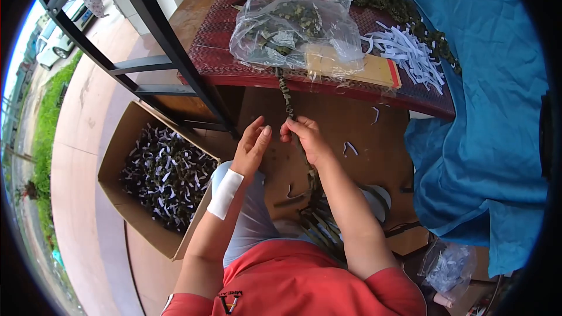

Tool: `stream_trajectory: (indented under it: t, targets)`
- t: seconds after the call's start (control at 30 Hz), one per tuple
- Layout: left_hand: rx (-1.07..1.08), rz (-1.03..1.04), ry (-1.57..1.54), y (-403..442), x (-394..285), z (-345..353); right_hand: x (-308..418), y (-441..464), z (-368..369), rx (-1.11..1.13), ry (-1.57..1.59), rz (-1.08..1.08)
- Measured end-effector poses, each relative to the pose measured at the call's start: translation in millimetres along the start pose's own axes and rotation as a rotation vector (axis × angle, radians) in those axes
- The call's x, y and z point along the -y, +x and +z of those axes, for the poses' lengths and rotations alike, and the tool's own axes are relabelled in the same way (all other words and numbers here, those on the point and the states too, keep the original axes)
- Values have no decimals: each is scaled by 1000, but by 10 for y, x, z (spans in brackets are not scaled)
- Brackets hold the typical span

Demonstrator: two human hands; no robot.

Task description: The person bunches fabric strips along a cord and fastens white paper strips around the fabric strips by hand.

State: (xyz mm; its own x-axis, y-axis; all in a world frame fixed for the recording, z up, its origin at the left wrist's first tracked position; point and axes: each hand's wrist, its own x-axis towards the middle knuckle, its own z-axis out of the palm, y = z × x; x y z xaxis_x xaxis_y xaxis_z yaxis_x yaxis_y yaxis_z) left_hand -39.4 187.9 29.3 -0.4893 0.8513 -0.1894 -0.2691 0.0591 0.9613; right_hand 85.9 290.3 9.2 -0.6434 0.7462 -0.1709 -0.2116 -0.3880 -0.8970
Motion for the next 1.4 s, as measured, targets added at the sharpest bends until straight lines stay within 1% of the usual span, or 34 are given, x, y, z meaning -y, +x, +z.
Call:
stream_trajectory:
  t: [0.03, 0.07, 0.13, 0.17, 0.27, 0.3, 0.33, 0.37, 0.4, 0.43, 0.47, 0.5, 0.53, 0.6, 0.63, 0.67, 0.73, 0.83, 0.87, 0.93, 0.97, 1.0, 1.07, 1.1, 1.2, 1.23, 1.33, 1.37, 1.4]
  targets:
    - [41, 9, 23, -20, -49, -36, 20, 45, 11, 7, -5, 13]
    - [117, -36, 76, -58, -33, -80, 37, 58, 7, 10, -18, 33]
    - [260, -129, 183, -131, 48, -220, -78, 168, 76, 52, -51, -25]
    - [327, -69, 222, -109, 111, -134, -116, 204, 93, 70, -69, -53]
    - [436, -25, 152, 48, 198, -33, -24, 188, 110, 103, -253, 26]
    - [339, -35, 232, 128, 129, -15, 34, 112, 54, 54, -247, -162]
    - [244, -53, 309, 213, 61, 4, 54, -41, -46, 63, -294, -115]
    - [230, 253, 444, 318, 156, -18, 27, -233, -129, 81, -337, -66]
    - [252, 354, 506, 401, 156, -12, -9, -374, -150, 99, -380, -16]
    - [267, 458, 565, 478, 145, -2, -16, -442, -78, 133, -333, 31]
    - [324, 347, 562, 495, 121, -1, -42, -512, 72, 167, -277, 82]
    - [328, 246, 480, 458, 159, 4, -77, -540, 162, 200, -220, 132]
    - [322, 147, 398, 426, 198, 10, -117, -502, 157, 158, -164, 107]
    - [195, -9, 90, 258, 296, -57, -119, -210, 82, 87, -57, 34]
    - [142, 34, 78, 138, 264, -44, -113, -139, 46, 66, -18, -25]
    - [89, 85, 67, 2, 196, -29, -89, -106, 44, 91, -95, -58]
    - [336, -136, 130, -463, 232, -121, -49, -55, 76, 140, -244, -122]
    - [402, -202, 148, -440, 271, -69, -71, -82, 109, 141, -216, -90]
    - [330, -130, 114, -366, 248, -70, -72, -78, 120, 135, -203, -82]
    - [197, 21, 48, -178, 168, -44, -108, -347, -37, 163, -368, -96]
    - [209, 36, 55, -158, 137, -41, -143, -543, -143, 170, -451, -108]
    - [239, 87, 125, -111, 122, -34, -153, -639, -192, 178, -536, -120]
    - [301, 176, 269, -35, 173, -33, -71, -737, -8, 191, -380, 69]
    - [290, 145, 134, -60, 205, -1, -59, -775, 69, 192, -294, 163]
    - [142, -17, -74, -327, 177, -33, -130, -532, -48, 146, -163, -61]
    - [155, -14, 28, -426, 250, -109, -72, -508, -57, 148, -250, -85]
    - [386, -145, 125, -622, 259, -112, -153, -386, -3, 223, -429, -221]
    - [360, -151, 167, -621, 222, -76, -145, -393, -6, 213, -421, -226]
    - [371, -161, 86, -611, 233, -42, -111, -412, 18, 216, -399, -183]
